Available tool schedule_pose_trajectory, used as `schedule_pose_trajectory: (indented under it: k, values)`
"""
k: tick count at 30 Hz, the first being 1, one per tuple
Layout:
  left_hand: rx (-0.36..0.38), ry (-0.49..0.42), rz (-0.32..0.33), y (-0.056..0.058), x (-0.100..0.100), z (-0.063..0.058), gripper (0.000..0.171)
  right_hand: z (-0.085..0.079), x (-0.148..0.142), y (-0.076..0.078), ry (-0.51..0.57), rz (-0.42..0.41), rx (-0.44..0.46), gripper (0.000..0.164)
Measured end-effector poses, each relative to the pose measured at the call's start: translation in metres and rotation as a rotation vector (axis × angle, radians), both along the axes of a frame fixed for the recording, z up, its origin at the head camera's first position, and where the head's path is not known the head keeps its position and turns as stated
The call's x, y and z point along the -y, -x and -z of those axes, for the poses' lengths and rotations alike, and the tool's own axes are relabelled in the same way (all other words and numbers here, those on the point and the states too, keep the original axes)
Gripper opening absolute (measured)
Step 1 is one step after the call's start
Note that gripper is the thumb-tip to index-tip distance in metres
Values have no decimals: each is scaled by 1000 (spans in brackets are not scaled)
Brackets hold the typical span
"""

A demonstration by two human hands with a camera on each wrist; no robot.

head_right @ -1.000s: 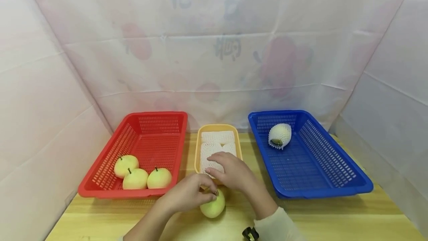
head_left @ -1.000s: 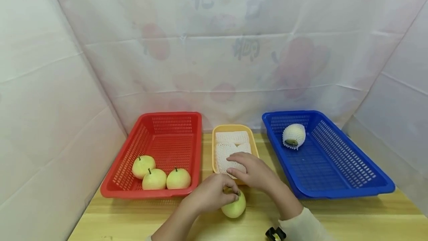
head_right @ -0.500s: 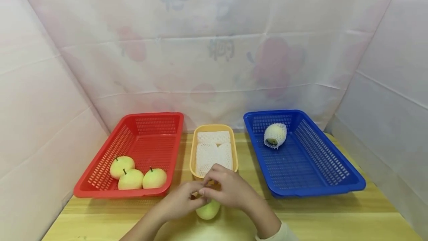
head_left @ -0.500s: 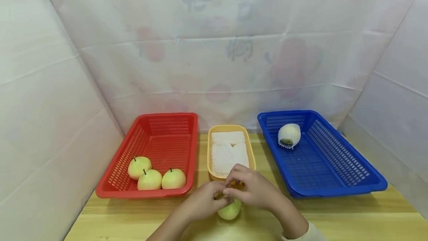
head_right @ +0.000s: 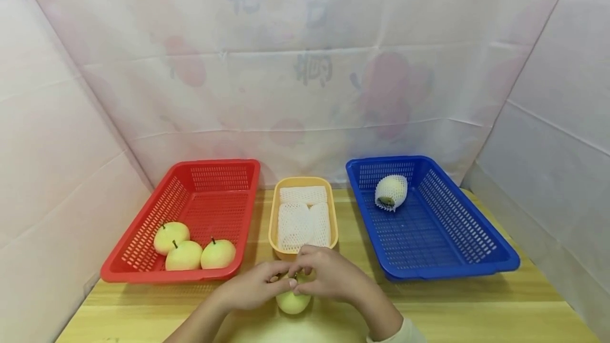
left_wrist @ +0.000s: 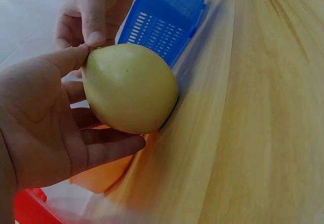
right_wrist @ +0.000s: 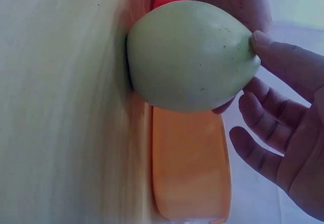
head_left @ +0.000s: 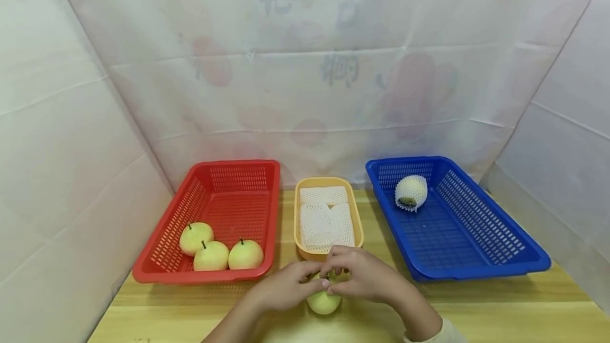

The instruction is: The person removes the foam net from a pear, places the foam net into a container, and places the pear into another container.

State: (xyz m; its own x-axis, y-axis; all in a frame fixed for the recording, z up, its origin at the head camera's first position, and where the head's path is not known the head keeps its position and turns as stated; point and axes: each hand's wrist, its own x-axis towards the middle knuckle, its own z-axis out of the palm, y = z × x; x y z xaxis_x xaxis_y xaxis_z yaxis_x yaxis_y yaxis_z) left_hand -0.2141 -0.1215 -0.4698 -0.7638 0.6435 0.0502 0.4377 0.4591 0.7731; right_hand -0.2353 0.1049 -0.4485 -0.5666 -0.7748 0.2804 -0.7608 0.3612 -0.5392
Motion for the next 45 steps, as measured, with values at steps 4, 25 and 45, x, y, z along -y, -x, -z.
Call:
schedule_pose_trajectory:
  k: [4,25,45]
  values:
    - [31,7,26,1,1,0,48,1,-1,2,26,-17,9,11]
    - [172,-329,-133,-10,-7,-10,74,-17,1,-4,355,44,-68,18]
    - [61,-586,-339,-10,19,-57,68,-40,47,-2,412,89,73,74]
